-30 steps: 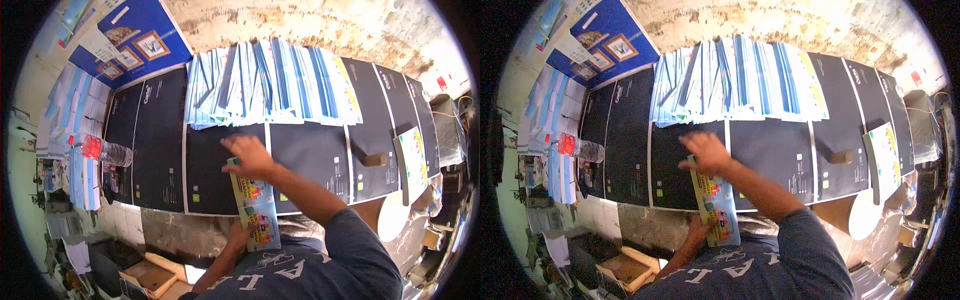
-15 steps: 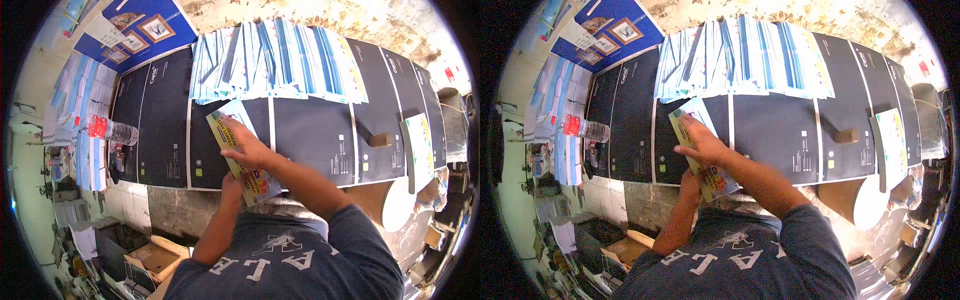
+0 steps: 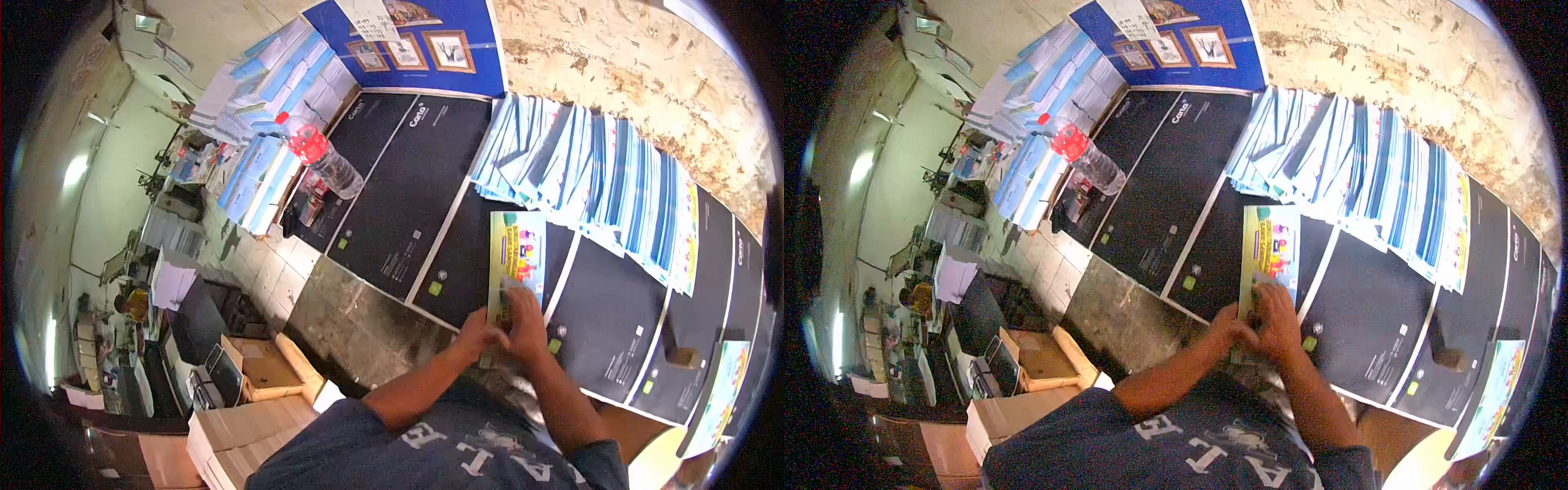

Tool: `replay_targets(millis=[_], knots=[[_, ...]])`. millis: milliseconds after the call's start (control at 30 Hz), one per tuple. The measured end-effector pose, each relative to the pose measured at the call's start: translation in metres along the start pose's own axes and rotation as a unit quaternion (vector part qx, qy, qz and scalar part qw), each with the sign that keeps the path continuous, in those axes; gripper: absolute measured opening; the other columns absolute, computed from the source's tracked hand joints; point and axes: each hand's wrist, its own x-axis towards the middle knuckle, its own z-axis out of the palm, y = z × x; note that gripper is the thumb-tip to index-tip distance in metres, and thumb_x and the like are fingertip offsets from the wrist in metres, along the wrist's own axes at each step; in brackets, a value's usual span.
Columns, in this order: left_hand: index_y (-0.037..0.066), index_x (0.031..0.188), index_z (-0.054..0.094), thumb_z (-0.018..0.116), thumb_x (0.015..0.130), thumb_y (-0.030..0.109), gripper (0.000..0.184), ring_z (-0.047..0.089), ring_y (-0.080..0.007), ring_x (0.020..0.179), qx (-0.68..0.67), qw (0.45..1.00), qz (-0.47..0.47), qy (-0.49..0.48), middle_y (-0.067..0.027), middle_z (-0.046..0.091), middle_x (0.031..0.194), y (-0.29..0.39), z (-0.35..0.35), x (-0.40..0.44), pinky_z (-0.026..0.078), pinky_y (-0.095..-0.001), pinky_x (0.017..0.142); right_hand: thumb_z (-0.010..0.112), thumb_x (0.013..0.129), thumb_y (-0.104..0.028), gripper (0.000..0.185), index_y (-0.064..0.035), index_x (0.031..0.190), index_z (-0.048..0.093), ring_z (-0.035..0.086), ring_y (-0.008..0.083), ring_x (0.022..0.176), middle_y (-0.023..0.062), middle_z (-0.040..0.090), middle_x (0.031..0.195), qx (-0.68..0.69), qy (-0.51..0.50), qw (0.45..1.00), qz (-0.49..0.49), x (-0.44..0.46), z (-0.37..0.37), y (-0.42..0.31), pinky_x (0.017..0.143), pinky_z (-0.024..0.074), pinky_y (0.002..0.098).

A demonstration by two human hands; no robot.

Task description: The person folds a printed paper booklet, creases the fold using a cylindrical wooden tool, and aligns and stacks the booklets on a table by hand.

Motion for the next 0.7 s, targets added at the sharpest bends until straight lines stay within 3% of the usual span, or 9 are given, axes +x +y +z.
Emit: replay_targets(millis=[33, 167, 300, 367, 433, 500, 567, 633, 700], knots=[[0.002, 0.116, 0.066, 0.072, 0.086, 0.014, 0.034, 0.065, -0.0149, 0.089, 0.074, 0.997, 0.008, 0.001, -0.0049, 0.071, 0.101, 0.001, 0.002, -0.003, 0.052, -0.0342, 0.077, 0.079, 0.077, -0.042, 0.084, 0.0022, 0.139, 0.044, 0.043, 0.0484, 0.132, 0.0298, 0.048, 0.138, -0.004, 0.0, 1.0, 0.001, -0.01, 0.002, 0.002, 0.114, 0.0342, 0.0477], [0.002, 0.114, 0.068, 0.077, 0.087, 0.021, 0.035, 0.066, -0.0141, 0.089, 0.096, 0.993, -0.01, 0.062, -0.0056, 0.072, 0.101, 0.021, 0.018, -0.009, 0.053, -0.0312, 0.075, 0.081, 0.076, -0.04, 0.077, 0.0021, 0.132, 0.049, 0.05, 0.0471, 0.123, 0.028, 0.051, 0.132, 0.142, 0.065, 0.987, 0.043, -0.03, 0.011, -0.001, 0.109, 0.0386, 0.0496], [0.002, 0.113, 0.068, 0.076, 0.09, 0.025, 0.033, 0.066, -0.014, 0.088, 0.162, 0.983, 0.045, 0.078, -0.0065, 0.072, 0.101, 0.01, 0.011, -0.005, 0.053, -0.0307, 0.075, 0.079, 0.077, -0.037, 0.073, 0.0008, 0.131, 0.049, 0.053, 0.0429, 0.118, 0.0255, 0.052, 0.129, 0.374, 0.156, 0.914, 0.019, -0.051, 0.03, 0.009, 0.105, 0.0418, 0.048], [0.004, 0.116, 0.067, 0.073, 0.092, 0.019, 0.029, 0.067, -0.0155, 0.091, 0.09, 0.995, 0.03, 0.004, -0.0065, 0.072, 0.104, 0.016, 0.011, -0.008, 0.054, -0.0335, 0.079, 0.077, 0.079, -0.036, 0.071, 0.0004, 0.133, 0.048, 0.052, 0.0415, 0.12, 0.0259, 0.049, 0.133, 0.134, 0.099, 0.986, 0.005, -0.054, 0.018, 0.006, 0.109, 0.038, 0.0478], [0.004, 0.119, 0.066, 0.071, 0.094, 0.018, 0.029, 0.067, -0.0165, 0.092, 0.086, 0.996, 0.031, 0.008, -0.0072, 0.072, 0.106, 0.006, 0.014, 0.0, 0.054, -0.0343, 0.08, 0.078, 0.081, -0.025, 0.07, 0.0034, 0.136, 0.043, 0.048, 0.0422, 0.124, 0.0283, 0.047, 0.134, 0.095, 0.134, 0.986, -0.026, -0.05, 0.02, 0.009, 0.111, 0.0356, 0.0482], [0.004, 0.121, 0.064, 0.069, 0.095, 0.016, 0.03, 0.067, -0.0176, 0.092, 0.08, 0.996, 0.034, 0.031, -0.0078, 0.072, 0.109, -0.008, 0.007, 0.006, 0.055, -0.0351, 0.082, 0.068, 0.093, -0.023, 0.062, 0.0078, 0.138, 0.038, 0.043, 0.0359, 0.131, 0.0282, 0.043, 0.137, -0.005, 0.323, 0.932, 0.163, -0.04, 0.027, 0.01, 0.109, 0.0362, 0.045], [0.005, 0.126, 0.061, 0.066, 0.096, 0.015, 0.032, 0.068, -0.0186, 0.096, 0.029, 0.999, 0.036, -0.017, -0.0092, 0.07, 0.114, -0.024, 0.003, 0.006, 0.055, -0.0353, 0.082, 0.072, 0.089, -0.012, 0.064, 0.0097, 0.138, 0.037, 0.052, 0.0336, 0.122, 0.0256, 0.055, 0.127, 0.014, 0.322, 0.931, 0.17, -0.031, 0.005, 0.013, 0.104, 0.0413, 0.0429], [0.006, 0.13, 0.058, 0.067, 0.096, 0.016, 0.036, 0.067, -0.0201, 0.102, -0.015, 0.996, 0.038, -0.075, -0.0095, 0.069, 0.115, -0.01, 0.018, -0.023, 0.054, -0.0356, 0.088, 0.076, 0.086, -0.012, 0.063, 0.012, 0.133, 0.042, 0.062, 0.0284, 0.106, 0.0203, 0.065, 0.116, 0.396, 0.083, 0.862, 0.306, -0.021, -0.039, -0.006, 0.095, 0.0479, 0.0389], [0.003, 0.136, 0.05, 0.069, 0.095, 0.028, 0.052, 0.066, -0.0257, 0.109, -0.184, 0.957, -0.027, -0.223, -0.013, 0.068, 0.117, 0.0, 0.031, -0.047, 0.05, -0.0449, 0.101, 0.075, 0.085, -0.01, 0.051, 0.01, 0.125, 0.051, 0.067, 0.0243, 0.092, 0.0145, 0.071, 0.105, 0.294, 0.019, 0.918, 0.267, -0.021, -0.059, -0.006, 0.086, 0.0518, 0.0359]])
